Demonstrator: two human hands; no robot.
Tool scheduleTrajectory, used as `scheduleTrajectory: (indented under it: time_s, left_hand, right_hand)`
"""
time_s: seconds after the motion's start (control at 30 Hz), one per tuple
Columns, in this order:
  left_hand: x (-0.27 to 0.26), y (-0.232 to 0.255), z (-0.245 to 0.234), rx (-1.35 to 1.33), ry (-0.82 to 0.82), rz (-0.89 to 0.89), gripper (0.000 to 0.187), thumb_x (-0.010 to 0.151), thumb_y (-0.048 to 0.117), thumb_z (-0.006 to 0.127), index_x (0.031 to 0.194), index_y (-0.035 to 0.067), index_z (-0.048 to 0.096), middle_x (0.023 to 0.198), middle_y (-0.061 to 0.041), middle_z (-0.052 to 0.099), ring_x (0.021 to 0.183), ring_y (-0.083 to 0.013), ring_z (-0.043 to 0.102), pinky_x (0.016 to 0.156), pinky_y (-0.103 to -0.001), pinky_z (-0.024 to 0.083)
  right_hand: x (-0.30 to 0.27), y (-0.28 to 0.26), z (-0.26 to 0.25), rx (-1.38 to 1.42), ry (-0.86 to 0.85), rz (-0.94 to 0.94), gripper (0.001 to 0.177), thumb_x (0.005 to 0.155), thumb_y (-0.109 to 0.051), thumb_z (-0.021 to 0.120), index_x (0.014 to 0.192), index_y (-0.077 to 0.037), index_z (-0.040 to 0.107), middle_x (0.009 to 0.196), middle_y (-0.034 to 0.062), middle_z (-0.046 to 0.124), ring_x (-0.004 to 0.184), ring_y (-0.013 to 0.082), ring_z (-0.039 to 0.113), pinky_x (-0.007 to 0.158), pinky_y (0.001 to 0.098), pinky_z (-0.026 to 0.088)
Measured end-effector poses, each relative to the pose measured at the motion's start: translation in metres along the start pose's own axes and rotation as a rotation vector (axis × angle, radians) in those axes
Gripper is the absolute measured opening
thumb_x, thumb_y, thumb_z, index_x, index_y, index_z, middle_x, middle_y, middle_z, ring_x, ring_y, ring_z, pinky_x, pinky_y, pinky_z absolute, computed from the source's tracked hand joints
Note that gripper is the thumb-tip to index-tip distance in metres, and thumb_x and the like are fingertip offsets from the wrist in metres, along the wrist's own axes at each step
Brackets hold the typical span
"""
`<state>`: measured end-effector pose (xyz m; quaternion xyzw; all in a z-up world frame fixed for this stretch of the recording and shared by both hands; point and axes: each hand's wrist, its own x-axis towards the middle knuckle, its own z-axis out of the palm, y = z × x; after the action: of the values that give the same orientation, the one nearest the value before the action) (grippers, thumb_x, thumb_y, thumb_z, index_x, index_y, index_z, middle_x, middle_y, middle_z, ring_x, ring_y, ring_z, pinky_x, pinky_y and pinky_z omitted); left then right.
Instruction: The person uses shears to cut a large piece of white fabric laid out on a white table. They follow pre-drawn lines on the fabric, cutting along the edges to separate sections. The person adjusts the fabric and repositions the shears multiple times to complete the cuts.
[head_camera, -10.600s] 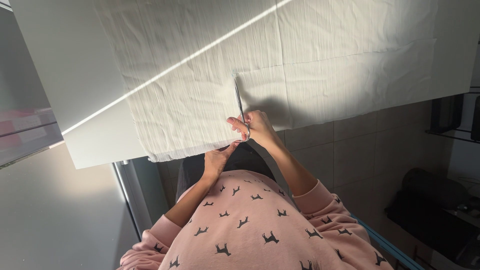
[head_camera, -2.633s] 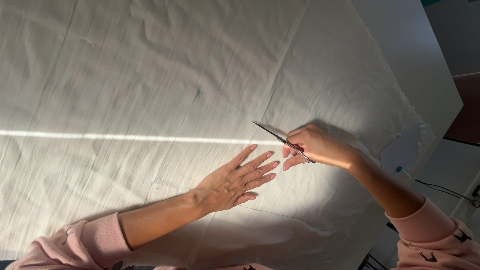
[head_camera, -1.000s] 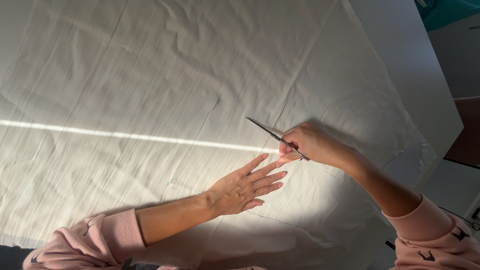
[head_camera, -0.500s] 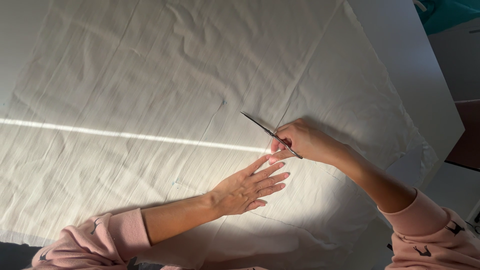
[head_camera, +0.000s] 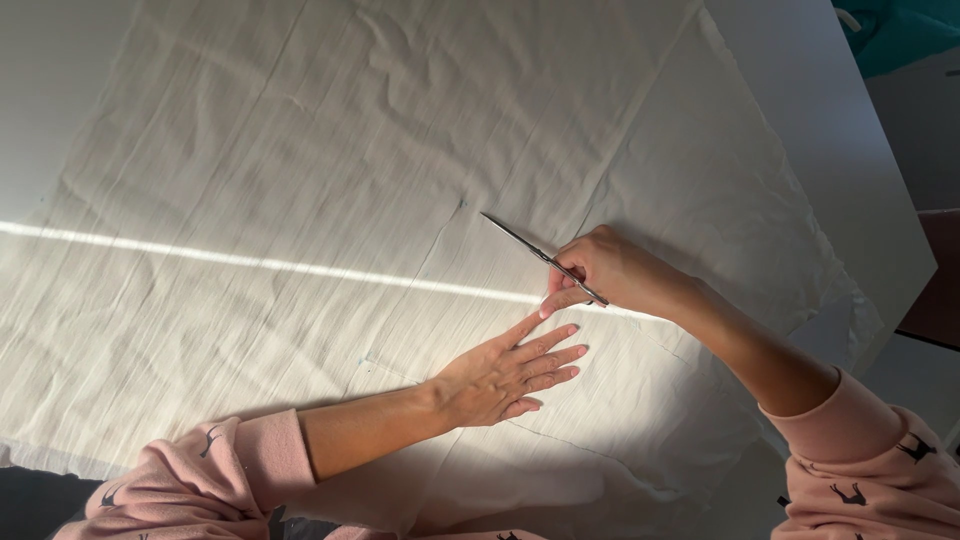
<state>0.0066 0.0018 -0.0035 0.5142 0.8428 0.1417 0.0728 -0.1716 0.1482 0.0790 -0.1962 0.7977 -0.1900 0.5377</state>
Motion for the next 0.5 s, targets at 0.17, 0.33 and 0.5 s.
scheduleTrajectory:
  time_s: [0.17,0.33,0.5]
  left_hand:
    - [-0.001,-0.002,-0.002,0.01,-0.005,0.004,0.061,0.102,0.046,0.026,0.158,0.023,0.028,0.17,-0.003,0.016,0.158,-0.0311,0.002,0.13,-0.059,0.003]
    - [0.001,0.0,-0.001,0.014,-0.008,0.008,0.061,0.102,0.047,0.026,0.159,0.023,0.027,0.17,-0.003,0.015,0.158,-0.0316,0.001,0.13,-0.061,0.0]
    - [-0.001,-0.003,-0.003,0.023,-0.001,0.026,0.061,0.103,0.047,0.027,0.159,0.023,0.028,0.17,-0.003,0.016,0.158,-0.0312,0.002,0.13,-0.061,-0.001]
  right_hand:
    - [0.005,-0.006,-0.003,-0.039,-0.001,-0.021,0.029,0.071,-0.024,0.095,0.074,-0.002,0.076,0.056,0.0084,0.063,0.042,0.013,0.056,0.043,0.0259,0.049]
    - [0.014,-0.003,-0.004,-0.063,-0.011,-0.029,0.032,0.069,-0.024,0.095,0.079,-0.001,0.076,0.061,0.0109,0.066,0.043,0.0158,0.059,0.044,0.0282,0.049]
    - [0.018,-0.006,-0.009,-0.018,-0.005,0.024,0.033,0.067,-0.025,0.097,0.079,-0.001,0.077,0.061,0.0082,0.067,0.041,0.0133,0.057,0.044,0.0239,0.05]
